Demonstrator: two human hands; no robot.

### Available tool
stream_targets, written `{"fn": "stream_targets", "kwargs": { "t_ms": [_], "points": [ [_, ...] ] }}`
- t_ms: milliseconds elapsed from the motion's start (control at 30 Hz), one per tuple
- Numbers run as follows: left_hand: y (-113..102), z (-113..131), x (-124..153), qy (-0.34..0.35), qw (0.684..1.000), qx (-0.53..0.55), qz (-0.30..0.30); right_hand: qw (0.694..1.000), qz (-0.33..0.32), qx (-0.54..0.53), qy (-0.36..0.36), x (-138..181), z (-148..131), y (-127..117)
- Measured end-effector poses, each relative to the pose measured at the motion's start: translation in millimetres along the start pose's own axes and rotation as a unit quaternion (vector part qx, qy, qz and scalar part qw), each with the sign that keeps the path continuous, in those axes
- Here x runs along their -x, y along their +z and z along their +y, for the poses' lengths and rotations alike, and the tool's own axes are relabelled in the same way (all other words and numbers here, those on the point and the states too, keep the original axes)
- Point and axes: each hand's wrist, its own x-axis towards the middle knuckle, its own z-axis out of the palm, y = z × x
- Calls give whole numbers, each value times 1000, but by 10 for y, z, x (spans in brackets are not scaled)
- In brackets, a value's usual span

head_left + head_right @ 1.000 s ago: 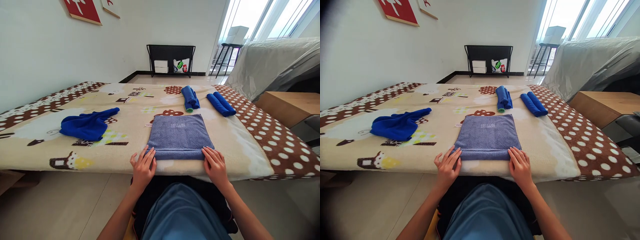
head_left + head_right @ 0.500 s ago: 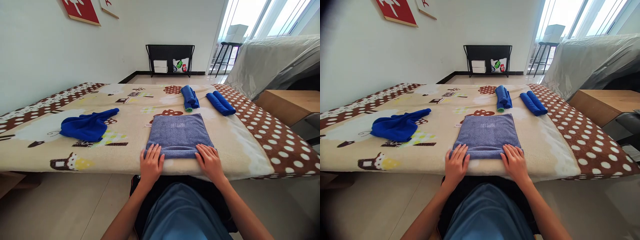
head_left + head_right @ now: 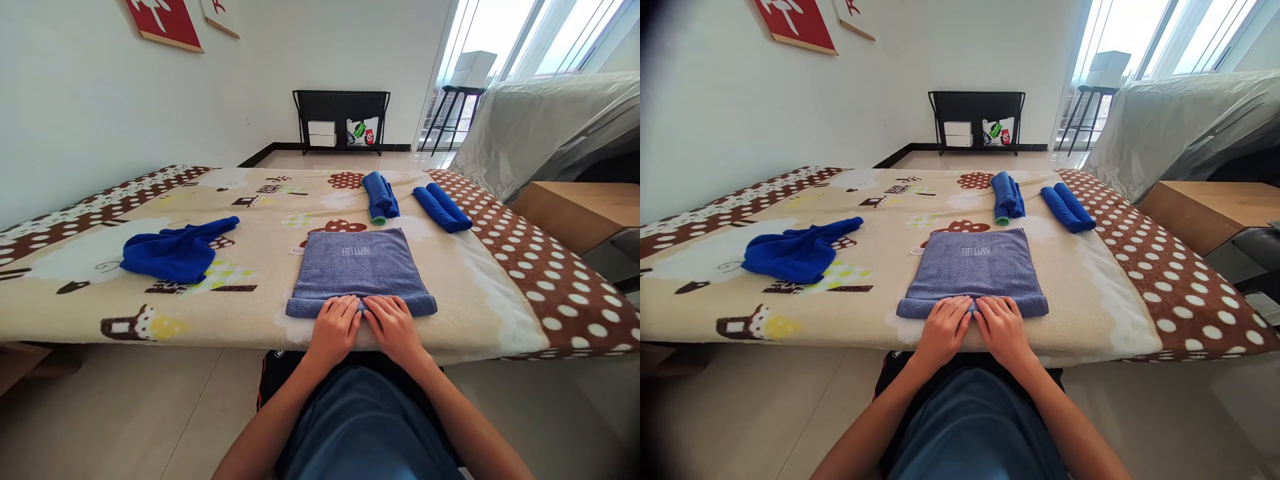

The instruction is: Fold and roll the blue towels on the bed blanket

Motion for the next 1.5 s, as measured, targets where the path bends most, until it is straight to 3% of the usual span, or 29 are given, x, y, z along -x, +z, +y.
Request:
{"fn": "stream_targets", "kwargs": {
  "t_ms": [267,333,400,533,600,733,900,1000,1067,1167,1233,1333,1500],
  "points": [
    [-277,-609,455,-115,985,-109,70,985,58,129,100,374,734,-265],
    [-314,-594,454,-129,980,-126,83,982,79,138,104,372,707,-270],
    [-298,-471,359,-102,985,-114,78,986,87,112,83,299,557,-229],
    [-127,-92,33,36,999,-28,-25,999,30,19,15,67,151,-70],
    [-27,41,-94,52,997,-13,-61,1000,15,14,16,-3,59,-11],
    [25,11,-109,-7,998,-31,-56,997,21,58,54,72,277,-52],
    [-181,-320,128,-100,990,-95,-29,980,43,146,125,301,753,-263],
    [-242,-348,164,-135,982,-132,-11,976,65,158,133,294,685,-280],
    [-211,-247,111,-97,988,-116,-24,988,56,114,83,221,474,-215],
    [-98,-35,-23,8,995,-51,-88,999,-19,34,-14,64,123,-60],
    [-30,44,-90,8,993,-40,-107,998,-55,24,-22,-34,6,24],
    [-5,-28,-85,-78,990,-83,-78,997,-57,53,26,-100,100,49],
    [-171,-448,167,-161,974,-155,-23,986,-32,126,104,75,625,-114]
  ]
}}
